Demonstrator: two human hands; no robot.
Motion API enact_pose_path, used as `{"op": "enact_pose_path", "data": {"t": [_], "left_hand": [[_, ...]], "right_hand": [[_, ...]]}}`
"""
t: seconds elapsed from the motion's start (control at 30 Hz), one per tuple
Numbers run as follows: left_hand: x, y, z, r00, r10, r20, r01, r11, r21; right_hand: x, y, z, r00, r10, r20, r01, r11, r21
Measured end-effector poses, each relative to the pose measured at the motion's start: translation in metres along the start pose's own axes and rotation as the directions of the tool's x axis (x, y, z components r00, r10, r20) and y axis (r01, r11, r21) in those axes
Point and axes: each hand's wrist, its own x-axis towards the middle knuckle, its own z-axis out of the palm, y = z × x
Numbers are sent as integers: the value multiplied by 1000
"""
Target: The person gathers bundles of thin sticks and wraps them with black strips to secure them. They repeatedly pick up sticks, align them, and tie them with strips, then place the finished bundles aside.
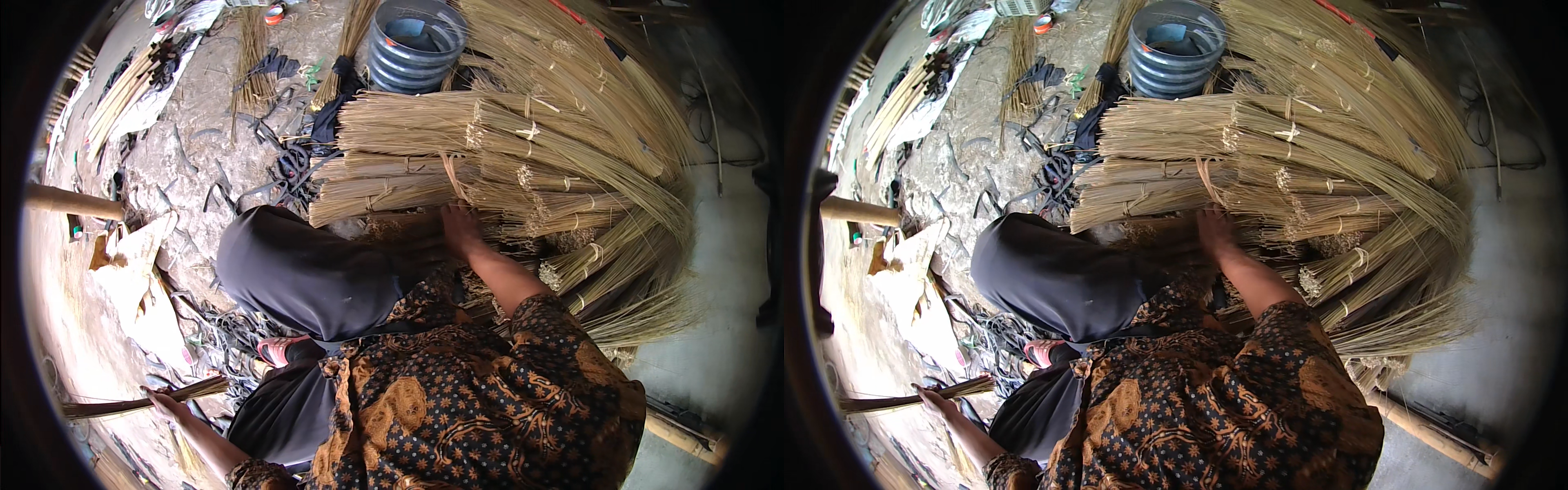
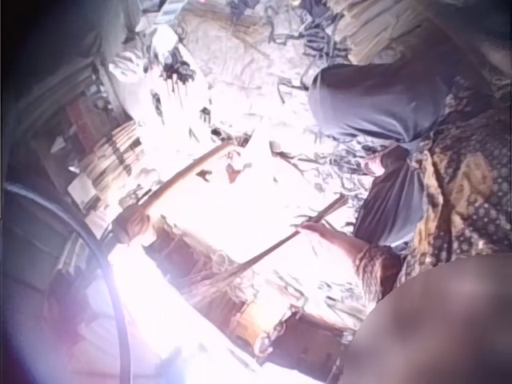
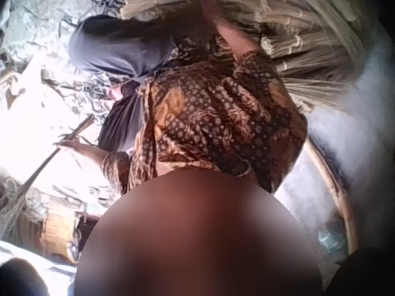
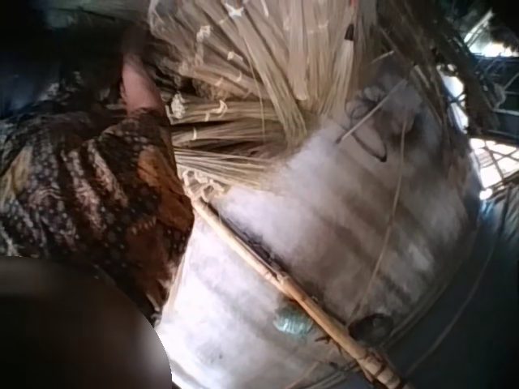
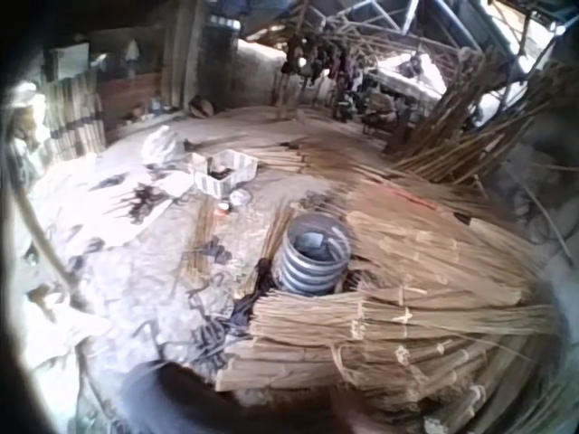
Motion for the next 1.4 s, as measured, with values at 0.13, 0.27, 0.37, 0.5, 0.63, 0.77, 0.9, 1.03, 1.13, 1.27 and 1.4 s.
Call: {"op": "enact_pose_path", "data": {"t": [0.13,0.27,0.37,0.5,0.63,0.77,0.9,1.03,1.13,1.27,1.4], "left_hand": [[2,-4,-5,1000,8,-6,-9,998,-57],[6,-9,-9,999,-42,0,42,998,-55],[2,-8,-10,999,-40,-24,38,996,-85],[-12,-2,-8,998,-33,-45,24,982,-189],[-14,1,-9,999,-19,-40,10,979,-203],[-1,-2,-12,999,-21,-33,20,999,-31],[8,-4,-13,1000,-26,-5,26,999,19],[15,-9,-15,998,14,-61,-9,997,78],[26,-18,-18,1000,-16,-12,15,998,-60],[26,-23,-23,989,113,-96,-125,984,-129],[-2,17,-35,999,39,-28,-48,808,-588]], "right_hand": [[11,-1,-18,966,68,249,-126,967,222],[21,10,-47,929,-89,361,31,986,161],[16,27,-58,916,-121,383,-18,940,339],[9,38,-43,944,-86,318,-43,924,379],[18,41,-21,894,-182,409,52,949,310],[25,42,-20,877,42,478,-355,726,588],[27,12,-35,858,185,480,-490,577,653],[56,-63,-81,977,-147,156,36,831,555],[85,-119,-159,971,-237,-37,214,786,580],[139,-195,-314,940,-256,-224,339,634,695],[172,-254,-450,818,-466,-338,570,574,587]]}}
